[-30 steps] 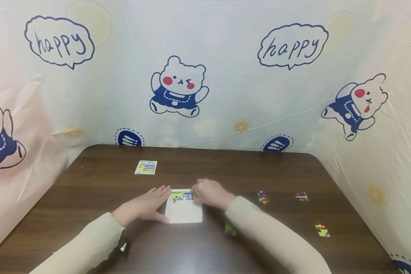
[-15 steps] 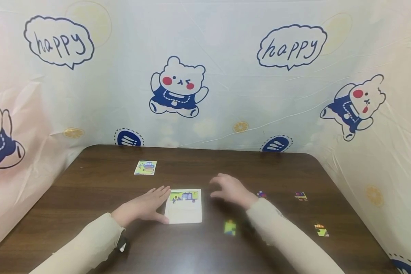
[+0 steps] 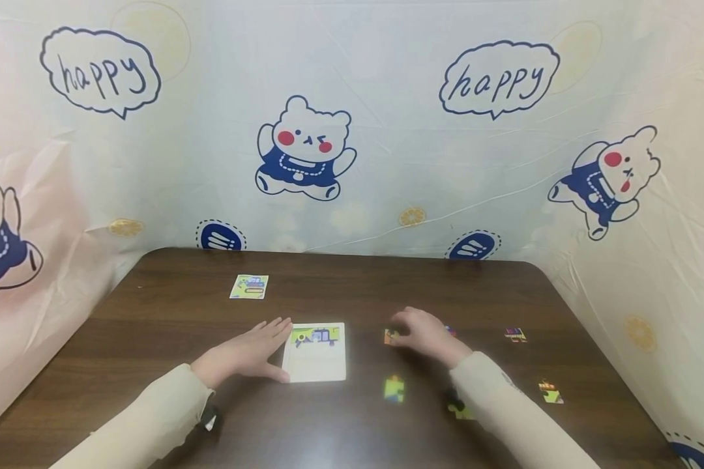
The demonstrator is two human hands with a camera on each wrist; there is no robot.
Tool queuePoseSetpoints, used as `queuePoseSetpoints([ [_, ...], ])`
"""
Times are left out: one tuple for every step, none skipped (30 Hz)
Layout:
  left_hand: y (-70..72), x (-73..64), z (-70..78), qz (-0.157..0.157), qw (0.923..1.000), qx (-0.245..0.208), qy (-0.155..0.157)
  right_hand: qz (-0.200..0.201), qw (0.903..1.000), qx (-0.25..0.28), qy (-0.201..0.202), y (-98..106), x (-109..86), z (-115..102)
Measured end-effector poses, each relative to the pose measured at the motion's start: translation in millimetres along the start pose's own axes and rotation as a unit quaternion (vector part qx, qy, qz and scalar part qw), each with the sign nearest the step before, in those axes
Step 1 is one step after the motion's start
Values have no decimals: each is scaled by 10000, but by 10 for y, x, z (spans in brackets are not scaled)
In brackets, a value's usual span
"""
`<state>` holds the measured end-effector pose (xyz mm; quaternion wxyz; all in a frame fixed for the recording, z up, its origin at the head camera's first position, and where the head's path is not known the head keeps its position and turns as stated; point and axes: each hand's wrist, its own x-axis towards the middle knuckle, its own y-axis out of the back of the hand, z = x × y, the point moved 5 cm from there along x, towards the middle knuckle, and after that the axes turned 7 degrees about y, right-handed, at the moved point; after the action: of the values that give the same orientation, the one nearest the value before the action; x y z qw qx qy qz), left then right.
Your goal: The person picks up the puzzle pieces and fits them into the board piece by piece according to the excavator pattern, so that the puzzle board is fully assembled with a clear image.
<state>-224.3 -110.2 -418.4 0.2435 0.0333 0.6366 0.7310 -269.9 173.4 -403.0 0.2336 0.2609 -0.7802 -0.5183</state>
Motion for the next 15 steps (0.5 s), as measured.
queuePoseSetpoints([
  [1,0,0,2,10000,4,-5,-46,10000,0,-4,-6,-11,14],
  [-1,2,-2,0,10000,3,-4,-78,10000,6,-7,-11,-21,28],
  [-1,4,-4,-1,10000,11,-9,-107,9999,10,-20,-16,-28,41],
  [-3,7,-5,0,10000,16,-12,-131,9999,-4,-32,-22,-34,55],
  [-3,7,-5,3,10000,20,-18,-153,9999,-21,-39,-27,-38,68],
  [-3,9,-6,11,10000,30,-24,-165,9998,-48,-57,-31,-41,79],
  [-3,10,-7,15,10000,37,-27,-170,9998,-66,-80,-34,-44,90],
  [-4,12,-7,17,10000,41,-30,-171,9998,-81,-102,-36,-46,97],
  [-4,12,-7,22,10000,48,-39,-174,9997,-97,-125,-38,-47,103],
  [-5,13,-8,24,10000,51,-40,-169,9997,-119,-138,-39,-48,108],
  [-4,12,-8,25,10000,51,-43,-155,9997,-131,-143,-39,-48,110],
  [-3,12,-8,25,10000,54,-41,-143,9997,-135,-145,-39,-48,111],
  [-1,11,-8,26,10000,51,-41,-131,9997,-144,-135,-38,-47,111],
  [1,9,-8,28,10000,50,-39,-120,9997,-159,-112,-37,-46,108],
  [2,8,-7,31,10000,39,-48,-112,9997,-169,-94,-37,-44,106],
])
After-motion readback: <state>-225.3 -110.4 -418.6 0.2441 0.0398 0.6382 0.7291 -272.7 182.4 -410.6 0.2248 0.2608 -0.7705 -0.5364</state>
